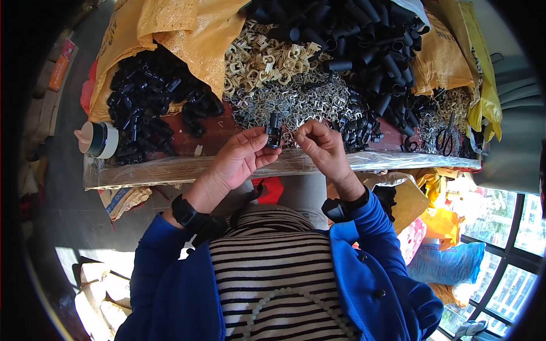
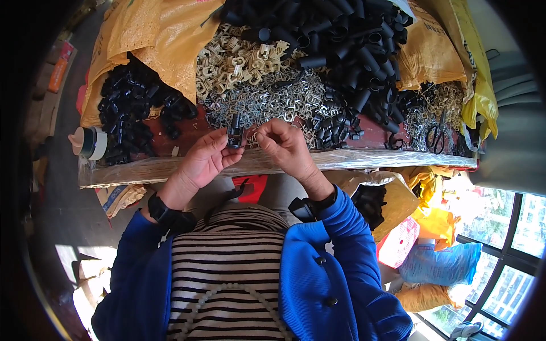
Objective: The person assembles components by hand, fitting a small white clip into a black plastic part and then sliding a larger black sleeve over the assembly. This process is repeated for several units, with the completed pieces being placed into a bag.
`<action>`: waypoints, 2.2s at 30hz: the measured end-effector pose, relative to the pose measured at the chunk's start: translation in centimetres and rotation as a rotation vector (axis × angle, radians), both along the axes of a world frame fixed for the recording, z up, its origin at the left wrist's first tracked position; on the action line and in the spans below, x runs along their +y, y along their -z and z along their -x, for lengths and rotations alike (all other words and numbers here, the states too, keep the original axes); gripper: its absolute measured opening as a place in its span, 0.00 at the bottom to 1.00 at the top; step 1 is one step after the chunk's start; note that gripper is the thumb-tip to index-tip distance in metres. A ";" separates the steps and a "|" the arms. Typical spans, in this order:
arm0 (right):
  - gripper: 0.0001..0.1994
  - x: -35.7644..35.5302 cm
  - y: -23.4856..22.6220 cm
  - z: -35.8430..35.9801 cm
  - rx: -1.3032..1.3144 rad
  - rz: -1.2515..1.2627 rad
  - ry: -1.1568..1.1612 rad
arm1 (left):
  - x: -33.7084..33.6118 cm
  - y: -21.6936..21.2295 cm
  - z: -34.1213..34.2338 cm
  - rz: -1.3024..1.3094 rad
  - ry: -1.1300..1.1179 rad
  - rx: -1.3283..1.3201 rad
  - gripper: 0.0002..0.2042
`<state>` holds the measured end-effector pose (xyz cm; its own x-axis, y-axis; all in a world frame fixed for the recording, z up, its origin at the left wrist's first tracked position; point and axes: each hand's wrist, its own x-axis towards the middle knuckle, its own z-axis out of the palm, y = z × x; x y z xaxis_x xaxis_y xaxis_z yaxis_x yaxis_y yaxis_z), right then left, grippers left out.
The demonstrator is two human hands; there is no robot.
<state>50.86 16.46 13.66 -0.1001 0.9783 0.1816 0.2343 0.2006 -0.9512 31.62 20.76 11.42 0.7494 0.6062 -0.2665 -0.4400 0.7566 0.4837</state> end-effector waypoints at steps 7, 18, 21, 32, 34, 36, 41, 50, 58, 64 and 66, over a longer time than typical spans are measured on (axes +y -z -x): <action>0.04 0.1 -0.5 1.0 0.281 0.174 -0.026 | -0.3 -0.1 -0.5 -0.017 0.012 0.054 0.10; 0.04 0.1 -1.3 1.5 -0.290 -0.314 -0.002 | -0.2 0.3 -0.4 0.044 0.060 0.057 0.10; 0.05 -0.1 -1.5 1.4 -0.412 -0.326 -0.016 | -0.3 0.6 -0.5 0.034 0.064 0.058 0.10; 0.04 0.9 0.8 1.4 0.278 0.338 -0.130 | 0.5 0.5 -0.3 -0.093 0.074 0.223 0.11; 0.04 1.8 1.1 0.9 0.402 0.340 -0.186 | 0.9 0.1 0.1 -0.113 0.087 0.250 0.11; 0.05 3.0 0.2 -0.6 0.319 0.309 -0.229 | 1.2 -0.2 0.5 -0.131 0.088 0.265 0.11; 0.05 7.5 -2.3 -1.7 -0.627 -0.296 0.071 | 1.2 -0.5 0.2 -0.105 0.052 0.284 0.11; 0.05 10.3 -0.2 -2.8 -0.988 -0.474 0.216 | 0.6 -1.3 -0.4 -0.037 -0.024 0.235 0.09; 0.07 6.6 -1.0 -4.2 -0.108 0.059 0.286 | 1.4 -1.7 -0.8 -0.078 -0.033 0.244 0.10; 0.05 4.0 -2.0 -4.1 0.504 0.205 0.055 | 1.2 -3.1 -3.1 -0.085 -0.022 0.160 0.10; 0.04 3.5 -2.1 -4.0 0.558 0.240 -0.016 | 1.2 -3.5 -3.8 -0.063 -0.062 0.104 0.10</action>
